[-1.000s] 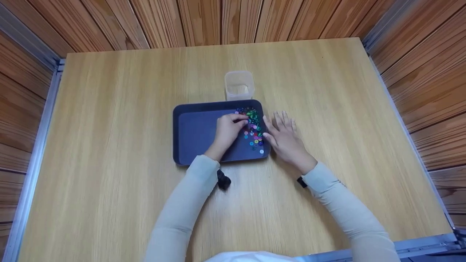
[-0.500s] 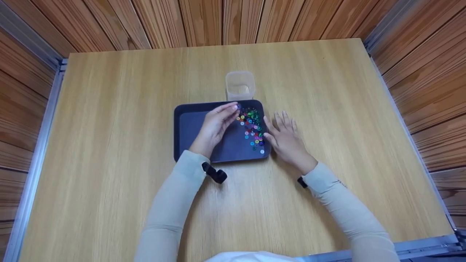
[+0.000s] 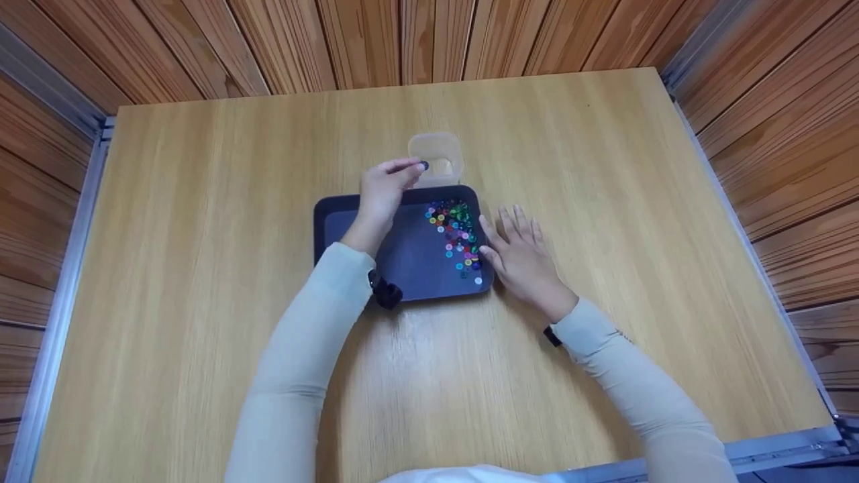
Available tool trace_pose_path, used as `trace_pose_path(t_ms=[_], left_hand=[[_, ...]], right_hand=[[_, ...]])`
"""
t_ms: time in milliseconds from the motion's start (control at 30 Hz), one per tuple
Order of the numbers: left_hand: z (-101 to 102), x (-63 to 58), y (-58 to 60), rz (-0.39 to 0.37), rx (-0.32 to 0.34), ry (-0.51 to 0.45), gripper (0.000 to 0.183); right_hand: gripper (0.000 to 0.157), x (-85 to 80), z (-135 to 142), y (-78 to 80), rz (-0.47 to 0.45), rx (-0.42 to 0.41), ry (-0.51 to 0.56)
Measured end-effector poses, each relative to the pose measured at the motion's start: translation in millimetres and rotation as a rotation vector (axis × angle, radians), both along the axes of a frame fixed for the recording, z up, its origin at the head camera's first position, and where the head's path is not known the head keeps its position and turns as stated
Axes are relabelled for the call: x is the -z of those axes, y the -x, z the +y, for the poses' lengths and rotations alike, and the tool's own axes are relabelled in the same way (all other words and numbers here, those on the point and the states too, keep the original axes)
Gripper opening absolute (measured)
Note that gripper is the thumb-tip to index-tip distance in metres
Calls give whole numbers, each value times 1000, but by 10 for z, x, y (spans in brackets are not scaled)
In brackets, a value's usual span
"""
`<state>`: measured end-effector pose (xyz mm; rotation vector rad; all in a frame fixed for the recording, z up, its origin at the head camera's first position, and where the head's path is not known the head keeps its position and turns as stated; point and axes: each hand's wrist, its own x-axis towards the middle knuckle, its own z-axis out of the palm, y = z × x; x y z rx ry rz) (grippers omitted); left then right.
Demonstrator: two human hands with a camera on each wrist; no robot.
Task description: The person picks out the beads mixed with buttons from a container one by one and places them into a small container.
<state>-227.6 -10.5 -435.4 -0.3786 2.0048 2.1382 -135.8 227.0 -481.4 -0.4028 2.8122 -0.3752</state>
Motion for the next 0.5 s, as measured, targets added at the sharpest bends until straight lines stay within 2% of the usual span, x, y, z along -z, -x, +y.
trace_pose_path(t_ms=[67,167,267,367,500], left_hand=[[24,-38,79,80,40,219,20],[60,-64,198,223,141,546,20],[96,-56,278,325,251,782,22],[140,-38,319,320,315,889,23],[186,-5,344,292,346,927,24]], right_hand=[[58,-9,-3,1,-4,1,2],[58,-10,-7,6,-8,7,-1],[58,4,-6,7,-7,9,-5],[58,15,-2,3,-6,7,-5],[58,11,7,0,-4,3,-12]])
